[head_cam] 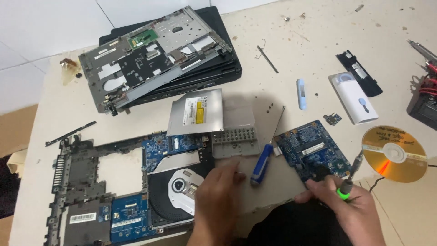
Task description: Disassembling and assembling internal components of a laptop using a screwdriver and manual manipulation.
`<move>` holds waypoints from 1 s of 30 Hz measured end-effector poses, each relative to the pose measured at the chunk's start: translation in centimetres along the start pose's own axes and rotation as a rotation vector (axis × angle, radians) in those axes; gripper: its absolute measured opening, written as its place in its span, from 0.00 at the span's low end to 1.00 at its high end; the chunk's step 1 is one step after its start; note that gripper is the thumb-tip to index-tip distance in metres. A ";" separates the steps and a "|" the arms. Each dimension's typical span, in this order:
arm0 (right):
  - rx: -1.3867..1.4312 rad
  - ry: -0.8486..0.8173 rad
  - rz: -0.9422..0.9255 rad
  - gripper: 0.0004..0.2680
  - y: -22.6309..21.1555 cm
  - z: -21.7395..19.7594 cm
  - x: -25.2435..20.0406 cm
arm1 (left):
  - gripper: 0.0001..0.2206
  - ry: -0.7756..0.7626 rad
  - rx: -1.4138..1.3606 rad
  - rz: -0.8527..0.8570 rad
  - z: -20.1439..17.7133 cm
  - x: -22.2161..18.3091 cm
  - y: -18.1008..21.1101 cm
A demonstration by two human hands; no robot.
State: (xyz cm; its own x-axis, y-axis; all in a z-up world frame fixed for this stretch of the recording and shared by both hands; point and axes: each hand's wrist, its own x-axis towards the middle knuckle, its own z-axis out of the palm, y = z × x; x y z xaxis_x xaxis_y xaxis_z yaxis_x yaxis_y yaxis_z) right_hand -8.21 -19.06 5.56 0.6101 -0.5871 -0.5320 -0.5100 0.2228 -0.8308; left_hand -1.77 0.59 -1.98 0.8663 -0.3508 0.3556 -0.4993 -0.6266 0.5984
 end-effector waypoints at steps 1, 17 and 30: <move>0.000 0.000 0.000 0.13 0.3 0.1 0.1 | 0.15 0.000 0.000 0.000 0.2 0.0 -0.2; 0.270 -0.091 0.156 0.14 2.6 0.5 2.1 | 0.14 -0.367 0.346 0.185 -2.6 8.6 0.7; 0.205 -0.142 0.140 0.15 3.5 0.2 3.0 | 0.16 -0.468 0.393 0.411 -2.5 10.3 -1.4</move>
State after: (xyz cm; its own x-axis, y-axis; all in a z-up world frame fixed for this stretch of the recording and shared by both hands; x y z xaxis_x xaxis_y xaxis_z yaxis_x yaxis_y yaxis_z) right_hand -8.04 -19.92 1.01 0.6282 -0.4281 -0.6497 -0.4711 0.4553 -0.7555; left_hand 7.80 -0.39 2.63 0.5691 -0.8163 0.0990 -0.8194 -0.5531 0.1502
